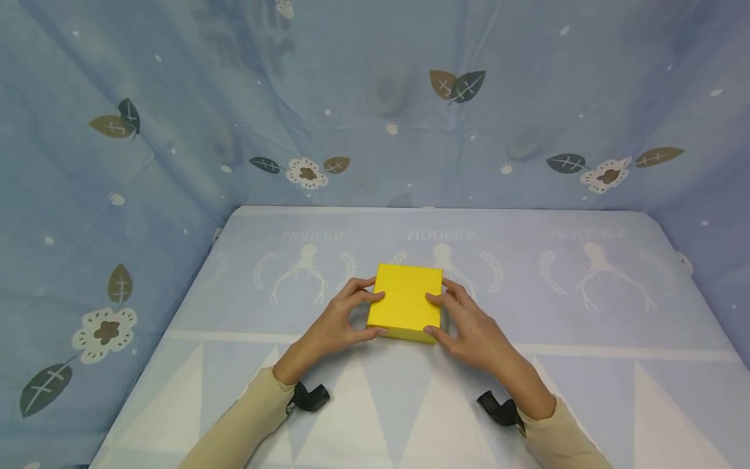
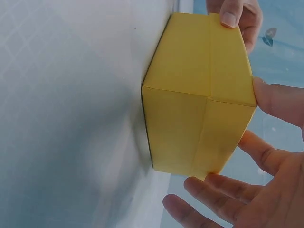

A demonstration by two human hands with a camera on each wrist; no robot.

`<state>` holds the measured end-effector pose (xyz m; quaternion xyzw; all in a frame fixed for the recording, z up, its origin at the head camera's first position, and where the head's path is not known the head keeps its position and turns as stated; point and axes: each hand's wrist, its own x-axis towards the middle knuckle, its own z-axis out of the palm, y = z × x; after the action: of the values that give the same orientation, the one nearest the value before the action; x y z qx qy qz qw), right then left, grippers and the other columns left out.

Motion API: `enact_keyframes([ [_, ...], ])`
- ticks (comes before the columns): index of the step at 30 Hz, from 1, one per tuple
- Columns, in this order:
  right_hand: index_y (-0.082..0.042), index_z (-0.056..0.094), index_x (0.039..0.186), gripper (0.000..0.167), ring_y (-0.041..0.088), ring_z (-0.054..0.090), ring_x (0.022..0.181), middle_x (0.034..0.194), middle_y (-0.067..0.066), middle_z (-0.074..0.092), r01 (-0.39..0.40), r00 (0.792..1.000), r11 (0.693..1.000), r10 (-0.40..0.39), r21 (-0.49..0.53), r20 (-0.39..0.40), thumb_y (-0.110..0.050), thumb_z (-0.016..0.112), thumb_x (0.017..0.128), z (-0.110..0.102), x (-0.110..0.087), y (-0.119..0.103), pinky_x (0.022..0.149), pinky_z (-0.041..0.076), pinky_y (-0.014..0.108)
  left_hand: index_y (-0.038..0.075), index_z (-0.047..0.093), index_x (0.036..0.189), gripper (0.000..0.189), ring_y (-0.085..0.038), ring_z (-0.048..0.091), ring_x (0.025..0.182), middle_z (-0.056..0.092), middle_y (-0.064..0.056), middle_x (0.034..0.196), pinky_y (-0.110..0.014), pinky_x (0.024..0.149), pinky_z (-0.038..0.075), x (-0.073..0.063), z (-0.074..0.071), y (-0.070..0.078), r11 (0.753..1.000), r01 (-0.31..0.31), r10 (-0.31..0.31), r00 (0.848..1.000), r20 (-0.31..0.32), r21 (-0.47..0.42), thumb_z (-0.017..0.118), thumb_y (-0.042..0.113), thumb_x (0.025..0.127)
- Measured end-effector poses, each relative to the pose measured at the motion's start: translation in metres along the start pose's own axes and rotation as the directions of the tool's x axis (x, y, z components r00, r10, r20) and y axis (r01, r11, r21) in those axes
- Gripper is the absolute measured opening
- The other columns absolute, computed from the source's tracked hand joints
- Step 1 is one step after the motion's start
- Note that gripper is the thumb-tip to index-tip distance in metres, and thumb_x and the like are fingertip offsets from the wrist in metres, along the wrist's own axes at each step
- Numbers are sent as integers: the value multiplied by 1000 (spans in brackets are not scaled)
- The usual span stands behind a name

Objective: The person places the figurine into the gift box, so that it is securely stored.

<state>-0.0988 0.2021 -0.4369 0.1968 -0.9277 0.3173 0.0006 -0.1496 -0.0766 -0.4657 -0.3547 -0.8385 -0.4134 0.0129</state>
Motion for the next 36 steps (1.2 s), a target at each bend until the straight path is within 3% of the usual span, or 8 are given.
enact_keyframes([
  [10, -11, 55, 136, 56, 45, 44, 133, 152, 20, 33, 5, 1000, 1000, -5, -3, 24, -26, 75, 87, 0, 3, -1, 88, 50, 60, 7, 63, 129, 59, -23, 50, 133, 47, -10, 137, -36, 106, 45, -3, -3, -1, 1000, 11, -11, 1000, -14, 7, 85, 25, 76],
  [16, -10, 54, 136, 54, 47, 43, 133, 153, 21, 32, 21, 1000, 1000, -21, 1, 18, -24, 74, 88, -2, 4, 0, 87, 50, 60, 8, 62, 130, 60, -25, 51, 130, 47, -11, 138, -36, 105, 46, -1, -4, -1, 999, -24, 24, 999, -22, 26, 85, 25, 77],
  [25, -11, 51, 137, 54, 47, 37, 137, 154, 21, 29, 19, 999, 999, -21, 32, 45, -23, 73, 89, -6, 6, 7, 97, 44, 63, 10, 58, 134, 61, -29, 54, 126, 43, -15, 145, -37, 100, 49, 3, -3, -1, 986, -74, 72, 997, 18, 147, 80, 30, 82],
  [30, -14, 48, 142, 55, 43, 40, 137, 155, 18, 30, 45, 998, 999, -45, 6, 45, -30, 68, 93, -6, 3, 11, 96, 45, 61, 15, 52, 141, 64, -24, 54, 126, 40, -11, 151, -39, 101, 48, -2, -9, -1, 974, -62, 51, 997, 54, 220, 75, 38, 86],
  [36, -21, 35, 152, 61, 43, 40, 136, 157, 16, 29, 14, 1000, 998, -14, -66, 10, -35, 59, 98, -20, -6, 21, 92, 45, 64, 18, 34, 152, 66, -24, 45, 136, 41, -8, 151, -48, 107, 42, -9, -30, -6, 956, 2, -18, 998, 52, 293, 58, 45, 97],
])
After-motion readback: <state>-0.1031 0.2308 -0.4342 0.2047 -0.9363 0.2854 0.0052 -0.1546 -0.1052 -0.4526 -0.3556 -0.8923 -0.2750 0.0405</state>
